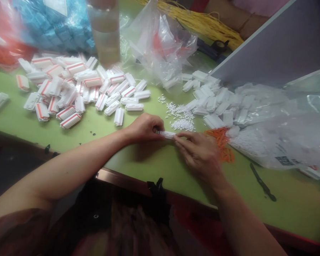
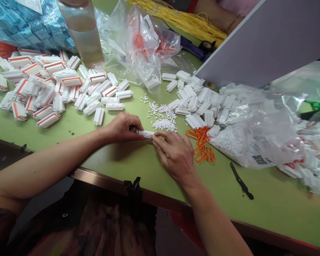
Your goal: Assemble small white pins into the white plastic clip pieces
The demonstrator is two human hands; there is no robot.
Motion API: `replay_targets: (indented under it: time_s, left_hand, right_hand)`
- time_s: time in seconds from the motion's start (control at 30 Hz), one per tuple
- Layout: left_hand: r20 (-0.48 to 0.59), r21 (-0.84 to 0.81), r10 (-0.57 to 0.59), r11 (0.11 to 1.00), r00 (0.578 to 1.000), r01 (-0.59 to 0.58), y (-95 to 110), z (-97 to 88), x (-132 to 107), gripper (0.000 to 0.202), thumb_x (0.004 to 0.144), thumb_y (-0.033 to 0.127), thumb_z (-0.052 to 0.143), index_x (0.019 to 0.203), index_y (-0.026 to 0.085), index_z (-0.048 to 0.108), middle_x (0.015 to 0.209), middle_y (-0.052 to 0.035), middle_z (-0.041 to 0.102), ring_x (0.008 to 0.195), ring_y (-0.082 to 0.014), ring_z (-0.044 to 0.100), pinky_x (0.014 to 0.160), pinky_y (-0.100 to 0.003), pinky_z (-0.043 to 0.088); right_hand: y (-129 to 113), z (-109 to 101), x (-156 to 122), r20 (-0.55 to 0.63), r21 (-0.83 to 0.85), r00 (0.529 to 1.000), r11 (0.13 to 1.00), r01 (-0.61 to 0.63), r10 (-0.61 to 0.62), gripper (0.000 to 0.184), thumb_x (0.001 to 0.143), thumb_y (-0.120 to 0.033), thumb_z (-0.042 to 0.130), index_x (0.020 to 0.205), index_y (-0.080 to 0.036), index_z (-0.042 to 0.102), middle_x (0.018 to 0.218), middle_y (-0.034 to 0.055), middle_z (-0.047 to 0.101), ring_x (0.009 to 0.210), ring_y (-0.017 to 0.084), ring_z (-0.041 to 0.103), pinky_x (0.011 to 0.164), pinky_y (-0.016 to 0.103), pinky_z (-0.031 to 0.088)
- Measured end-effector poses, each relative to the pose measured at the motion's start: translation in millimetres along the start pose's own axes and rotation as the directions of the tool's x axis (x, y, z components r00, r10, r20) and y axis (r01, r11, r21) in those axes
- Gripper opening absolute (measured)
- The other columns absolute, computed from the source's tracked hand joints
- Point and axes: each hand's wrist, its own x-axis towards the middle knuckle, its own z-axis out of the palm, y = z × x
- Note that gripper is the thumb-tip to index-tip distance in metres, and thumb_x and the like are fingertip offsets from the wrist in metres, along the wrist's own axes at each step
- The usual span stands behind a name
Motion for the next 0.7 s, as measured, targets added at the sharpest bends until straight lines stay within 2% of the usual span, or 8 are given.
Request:
replay_targets:
  time_s: [0.07, 0.13, 0.27, 0.37, 0.47, 0.6, 0.7]
  left_hand:
    - [0.002, 0.001, -0.002, 1.0, 1.0, 0.002, 0, 0.0, 0, 0.018, 0.071, 0.031, 0.075, 0.076, 0.015, 0.071, 0.068, 0.0008, 0.064, 0.058, -0.0068, 0.052, 0.056, -0.019, 0.037]
    - [-0.001, 0.003, 0.003, 1.0, 1.0, -0.003, -1, 0.0, 0, 0.018, 0.07, 0.03, 0.076, 0.075, 0.014, 0.071, 0.067, 0.001, 0.064, 0.058, -0.0067, 0.051, 0.056, -0.019, 0.036]
    - [-0.014, 0.003, 0.007, 1.0, 1.0, -0.007, -1, 0.3, -1, 0.021, 0.071, 0.034, 0.075, 0.075, 0.014, 0.07, 0.065, 0.0009, 0.063, 0.057, -0.0068, 0.051, 0.055, -0.02, 0.036]
    - [-0.019, 0.024, 0.027, 0.999, 0.999, -0.027, -1, 0.9, -1, 0.025, 0.072, 0.038, 0.074, 0.075, 0.013, 0.07, 0.065, 0.0, 0.063, 0.057, -0.0075, 0.052, 0.055, -0.02, 0.037]
    - [-0.047, 0.071, 0.081, 0.994, 0.996, -0.077, -2, 1.7, -3, 0.024, 0.075, 0.037, 0.073, 0.078, 0.013, 0.07, 0.073, -0.0025, 0.066, 0.063, -0.0095, 0.056, 0.059, -0.022, 0.041]
    - [-0.103, 0.17, 0.196, 0.97, 0.975, -0.177, -6, 3.8, -6, 0.023, 0.082, 0.037, 0.068, 0.093, 0.017, 0.072, 0.092, -0.0068, 0.069, 0.076, -0.0124, 0.062, 0.069, -0.024, 0.046]
    - [-0.059, 0.314, 0.295, 0.912, 0.954, -0.263, -6, 6.7, -7, 0.026, 0.089, 0.04, 0.058, 0.095, 0.018, 0.072, 0.09, -0.0068, 0.07, 0.078, -0.0137, 0.062, 0.071, -0.027, 0.044]
  right_hand:
    - [4, -1, -3, -0.016, 0.081, 0.998, 0.995, -0.063, 0.065, 0.025, 0.094, -0.026, 0.05, 0.111, -0.025, 0.068, 0.105, 0.005, 0.072, 0.094, 0.019, 0.065, 0.072, 0.033, 0.04]
    - [5, -1, -6, -0.029, 0.059, 0.996, 0.995, -0.086, 0.087, 0.028, 0.095, -0.025, 0.048, 0.117, -0.024, 0.065, 0.11, 0.0059, 0.071, 0.098, 0.02, 0.064, 0.073, 0.033, 0.04]
    - [1, 2, -6, -0.002, -0.117, 1.0, 0.993, 0.021, -0.021, 0.028, 0.093, -0.025, 0.052, 0.118, -0.024, 0.064, 0.112, 0.0046, 0.071, 0.093, 0.02, 0.064, 0.073, 0.034, 0.035]
    - [-4, 7, -4, 0.007, -0.162, 0.998, 0.985, 0.067, -0.067, 0.027, 0.092, -0.022, 0.053, 0.118, -0.023, 0.064, 0.113, 0.0051, 0.071, 0.094, 0.019, 0.062, 0.072, 0.034, 0.032]
    - [-6, 10, -4, 0.005, -0.152, 0.998, 0.986, 0.061, -0.061, 0.028, 0.092, -0.02, 0.052, 0.118, -0.022, 0.063, 0.112, 0.006, 0.071, 0.093, 0.019, 0.061, 0.072, 0.034, 0.03]
    - [-6, 12, -3, -0.016, -0.174, 0.998, 0.983, 0.057, -0.061, 0.027, 0.092, -0.022, 0.051, 0.117, -0.023, 0.063, 0.108, 0.0046, 0.072, 0.09, 0.019, 0.059, 0.072, 0.034, 0.03]
    - [-8, 11, -1, -0.031, -0.213, 0.997, 0.975, 0.063, -0.071, 0.025, 0.093, -0.022, 0.05, 0.114, -0.022, 0.064, 0.107, 0.0045, 0.072, 0.089, 0.018, 0.059, 0.07, 0.034, 0.03]
